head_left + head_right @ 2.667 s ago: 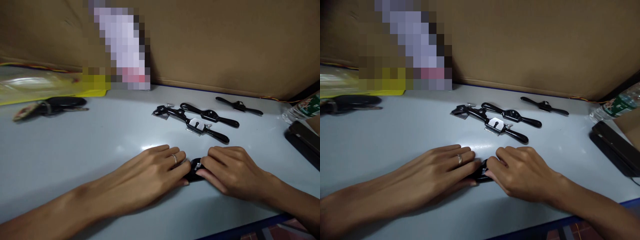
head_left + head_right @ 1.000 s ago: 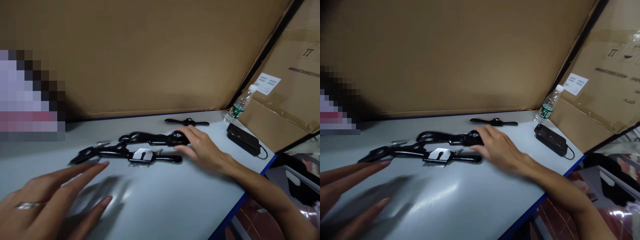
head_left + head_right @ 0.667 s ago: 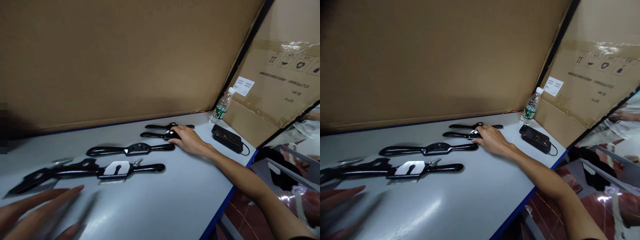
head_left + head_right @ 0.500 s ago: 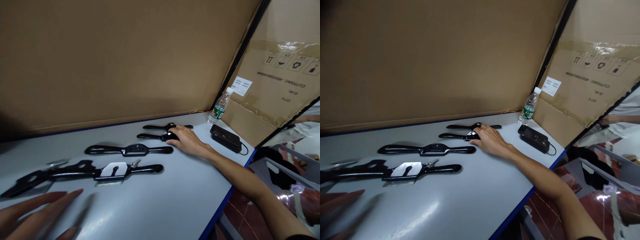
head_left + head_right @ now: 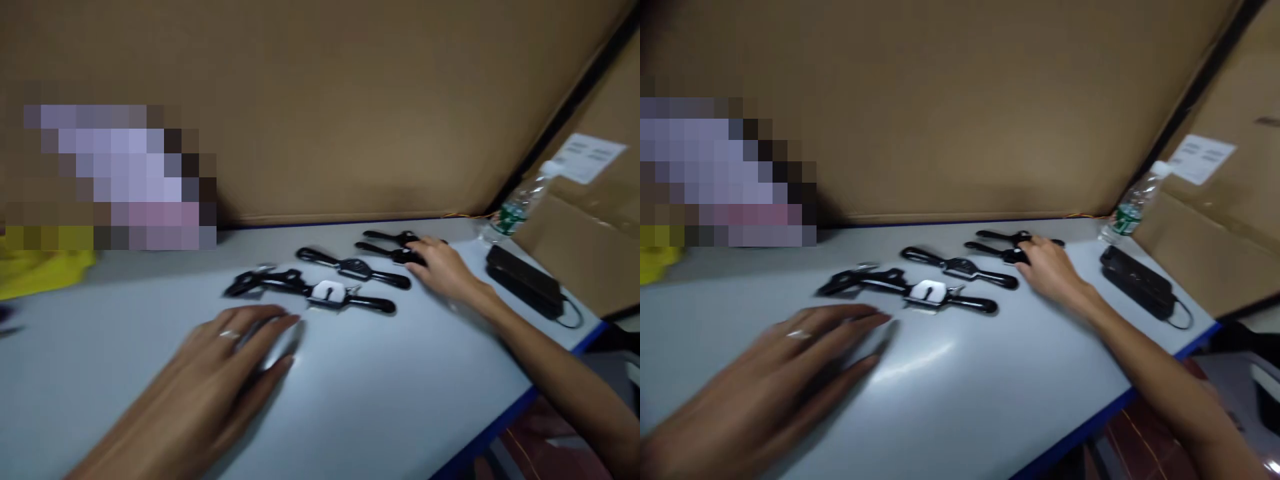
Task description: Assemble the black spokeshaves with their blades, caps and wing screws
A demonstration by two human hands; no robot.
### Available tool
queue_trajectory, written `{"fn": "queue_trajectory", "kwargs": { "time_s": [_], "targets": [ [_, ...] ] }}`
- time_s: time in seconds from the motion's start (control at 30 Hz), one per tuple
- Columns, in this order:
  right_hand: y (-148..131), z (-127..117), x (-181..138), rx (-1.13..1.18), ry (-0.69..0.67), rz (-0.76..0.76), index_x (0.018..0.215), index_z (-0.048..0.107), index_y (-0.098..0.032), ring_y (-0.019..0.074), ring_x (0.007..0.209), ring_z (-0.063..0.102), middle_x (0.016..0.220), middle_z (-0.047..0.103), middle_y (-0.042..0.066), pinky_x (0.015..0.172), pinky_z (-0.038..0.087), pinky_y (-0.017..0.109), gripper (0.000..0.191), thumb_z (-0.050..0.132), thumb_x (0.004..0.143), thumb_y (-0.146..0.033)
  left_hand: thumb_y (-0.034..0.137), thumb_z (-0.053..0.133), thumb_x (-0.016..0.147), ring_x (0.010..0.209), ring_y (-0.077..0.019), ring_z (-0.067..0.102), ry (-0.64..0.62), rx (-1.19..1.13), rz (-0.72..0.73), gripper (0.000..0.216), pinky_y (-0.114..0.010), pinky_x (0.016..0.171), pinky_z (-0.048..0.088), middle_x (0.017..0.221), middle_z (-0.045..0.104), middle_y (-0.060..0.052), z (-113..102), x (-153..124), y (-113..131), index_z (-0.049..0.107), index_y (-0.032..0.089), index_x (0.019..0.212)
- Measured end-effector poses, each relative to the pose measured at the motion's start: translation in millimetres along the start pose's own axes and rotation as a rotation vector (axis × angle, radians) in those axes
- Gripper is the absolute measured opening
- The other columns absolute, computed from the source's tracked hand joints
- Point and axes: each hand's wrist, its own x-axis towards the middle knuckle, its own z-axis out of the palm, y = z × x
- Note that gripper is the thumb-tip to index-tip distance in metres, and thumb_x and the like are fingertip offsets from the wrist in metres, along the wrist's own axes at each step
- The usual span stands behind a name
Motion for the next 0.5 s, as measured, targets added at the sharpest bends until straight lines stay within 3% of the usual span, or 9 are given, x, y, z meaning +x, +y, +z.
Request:
{"fn": "queue_trajectory", "kwargs": {
  "time_s": [0.13, 0.33, 0.5],
  "targets": [
    [4, 0, 2, 0.041, 0.049, 0.001, 0.114, 0.073, -0.012, 0.033, 0.106, 0.062, 0.111, 0.069, 0.017, 0.091, 0.049, 0.049, 0.025, 0.065, 0.092, -0.02, 0.035, 0.047, 0.101, 0.108, -0.0265, 0.061, -0.095, 0.052, -0.019, 0.033, -0.043, 0.088, 0.054, 0.124, 0.061, -0.007, -15, 10, 12, 0.053, 0.028, 0.133],
    [-14, -1, -7, 0.108, 0.131, -0.061, 0.102, 0.074, -0.018, 0.0231, 0.098, 0.063, 0.101, 0.07, 0.008, 0.087, 0.049, 0.038, 0.019, 0.056, 0.097, -0.021, 0.037, 0.049, 0.099, 0.105, -0.0275, 0.063, -0.017, 0.042, -0.008, 0.032, -0.043, 0.085, 0.055, 0.121, 0.064, -0.007, -10, 6, 6, 0.059, 0.028, 0.128],
    [-24, -12, -14, 0.236, 0.194, -0.133, 0.095, 0.072, -0.019, 0.0183, 0.081, 0.064, 0.094, 0.071, 0.006, 0.073, 0.049, 0.034, 0.017, 0.056, 0.097, -0.02, 0.032, 0.048, 0.101, 0.111, -0.0262, 0.059, -0.044, 0.003, -0.061, 0.031, -0.043, 0.09, 0.053, 0.125, 0.062, -0.008, -8, 7, 13, 0.058, 0.025, 0.13]
  ]
}}
